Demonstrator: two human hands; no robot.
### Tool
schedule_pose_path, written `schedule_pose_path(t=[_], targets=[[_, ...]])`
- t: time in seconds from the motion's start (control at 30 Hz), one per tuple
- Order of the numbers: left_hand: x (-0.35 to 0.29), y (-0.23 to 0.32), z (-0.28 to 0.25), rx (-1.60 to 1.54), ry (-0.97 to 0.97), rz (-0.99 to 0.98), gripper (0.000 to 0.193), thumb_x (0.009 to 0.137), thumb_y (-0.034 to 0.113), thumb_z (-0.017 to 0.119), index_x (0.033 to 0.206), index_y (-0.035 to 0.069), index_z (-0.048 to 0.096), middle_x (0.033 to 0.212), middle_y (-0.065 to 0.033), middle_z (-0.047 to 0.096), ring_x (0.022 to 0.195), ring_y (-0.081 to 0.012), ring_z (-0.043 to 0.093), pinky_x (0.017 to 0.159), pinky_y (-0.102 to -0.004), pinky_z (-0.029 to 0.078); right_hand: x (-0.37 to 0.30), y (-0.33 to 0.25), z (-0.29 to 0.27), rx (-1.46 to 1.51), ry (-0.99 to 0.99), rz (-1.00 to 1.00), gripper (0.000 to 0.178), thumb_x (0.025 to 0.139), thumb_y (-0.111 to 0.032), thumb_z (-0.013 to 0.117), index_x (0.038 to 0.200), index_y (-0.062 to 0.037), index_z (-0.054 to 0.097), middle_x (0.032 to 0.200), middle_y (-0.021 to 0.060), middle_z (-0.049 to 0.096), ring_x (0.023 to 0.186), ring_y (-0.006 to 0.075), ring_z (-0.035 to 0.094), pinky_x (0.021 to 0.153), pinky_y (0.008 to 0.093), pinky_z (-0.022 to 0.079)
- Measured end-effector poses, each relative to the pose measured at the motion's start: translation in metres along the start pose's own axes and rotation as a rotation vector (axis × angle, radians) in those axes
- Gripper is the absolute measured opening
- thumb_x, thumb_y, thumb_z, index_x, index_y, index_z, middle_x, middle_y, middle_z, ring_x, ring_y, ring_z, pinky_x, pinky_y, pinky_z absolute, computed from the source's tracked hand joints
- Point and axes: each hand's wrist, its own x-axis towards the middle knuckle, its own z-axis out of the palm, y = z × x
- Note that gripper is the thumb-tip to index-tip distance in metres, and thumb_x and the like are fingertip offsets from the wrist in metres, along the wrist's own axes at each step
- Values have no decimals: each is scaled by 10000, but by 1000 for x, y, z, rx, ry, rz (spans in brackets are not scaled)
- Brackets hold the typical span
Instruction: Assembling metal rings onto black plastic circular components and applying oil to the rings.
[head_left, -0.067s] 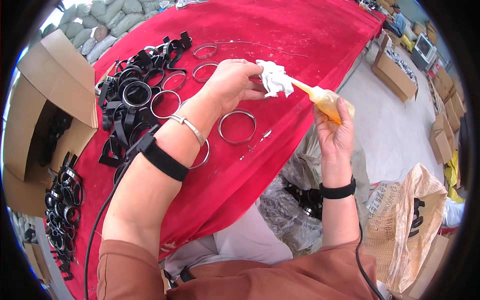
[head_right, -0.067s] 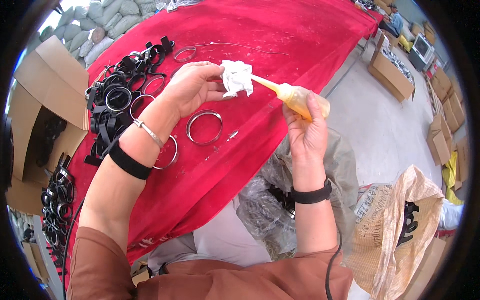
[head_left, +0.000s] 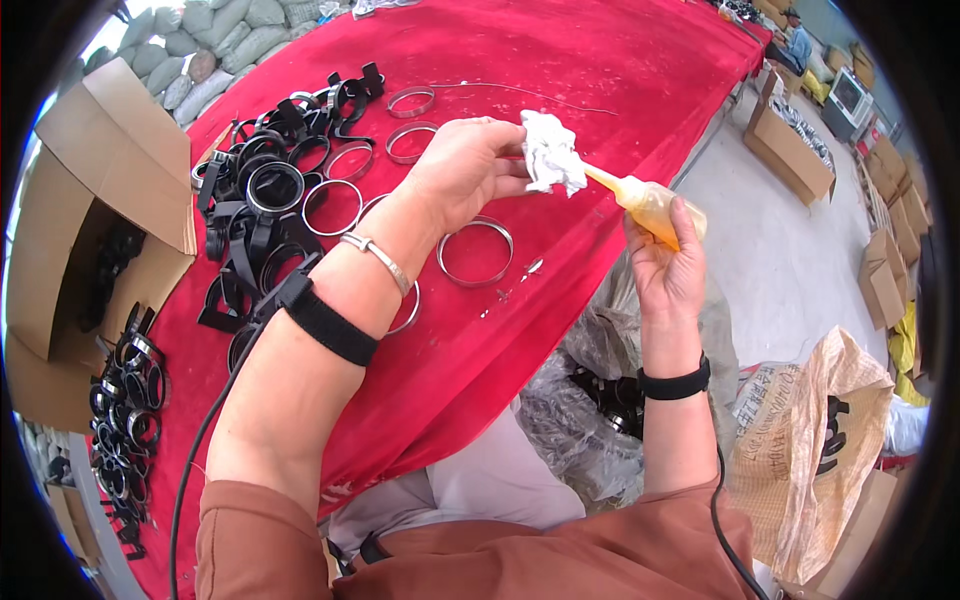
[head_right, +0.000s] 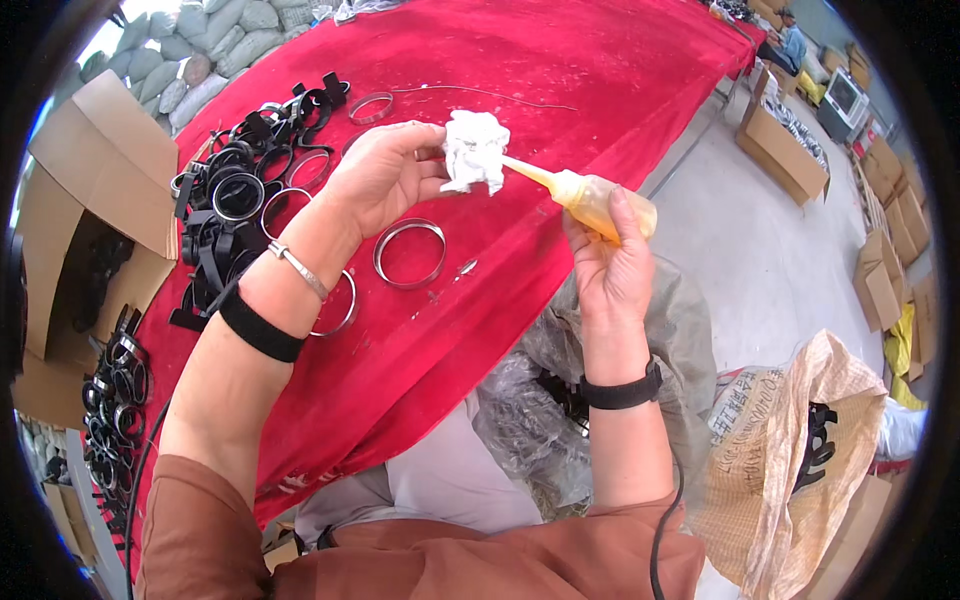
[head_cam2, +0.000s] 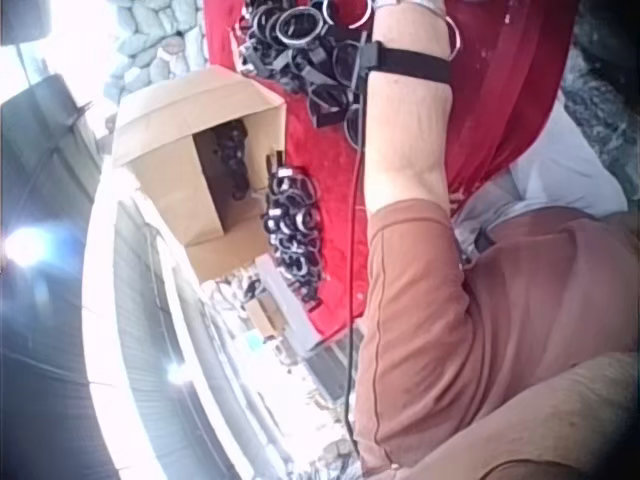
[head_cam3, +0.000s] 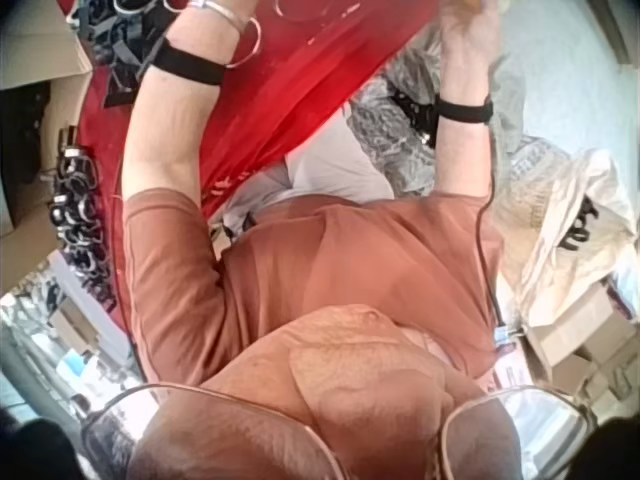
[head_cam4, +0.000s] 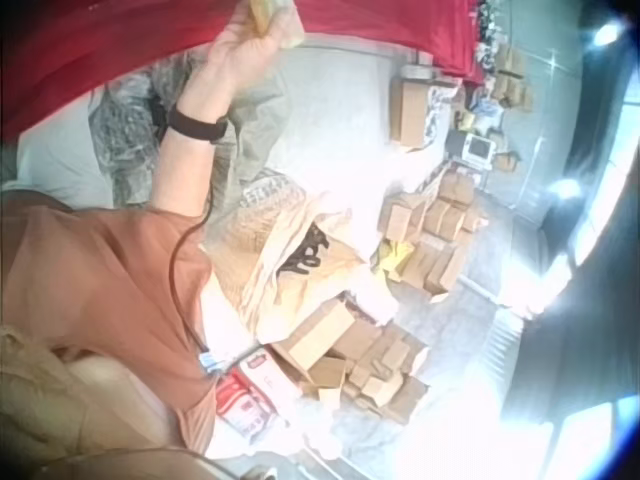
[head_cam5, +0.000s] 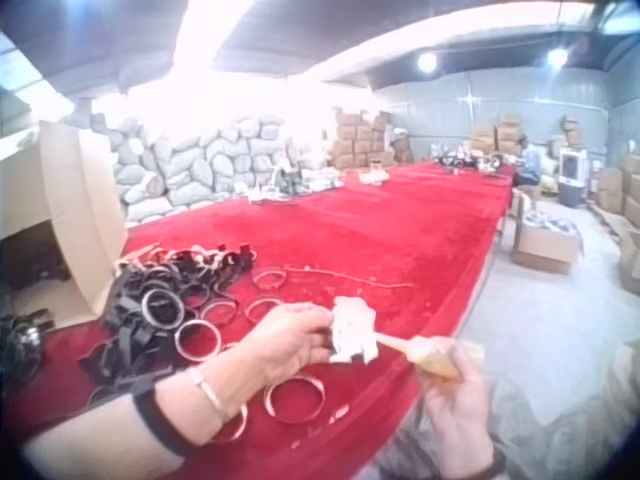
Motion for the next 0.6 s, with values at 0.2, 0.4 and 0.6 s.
schedule_pose_path(t=[0.2,0.4,0.6], targets=[[-12,-14,-3,150,-54,184,368,872,19,557,1201,-104,444,1132,-187,559,966,-232,622,834,-319,547,-9,-2,2,-44,14,10,338,823,-115,681,1095,-25,500,1090,126,560,1033,263,558,875,431,511],[-19,-10,6,489,-11,191,164,888,82,579,945,-65,622,811,-102,664,697,-152,657,657,-261,573,-17,-15,5,-135,-67,31,315,838,-129,660,1092,-28,504,1094,133,565,1025,265,567,852,429,520],[-15,-26,11,1175,131,562,268,924,178,543,749,-21,586,615,-82,619,558,-107,610,499,-262,488,-12,-22,3,-77,-65,76,305,840,-145,655,1079,-26,508,1070,144,578,1000,274,582,837,429,523]])
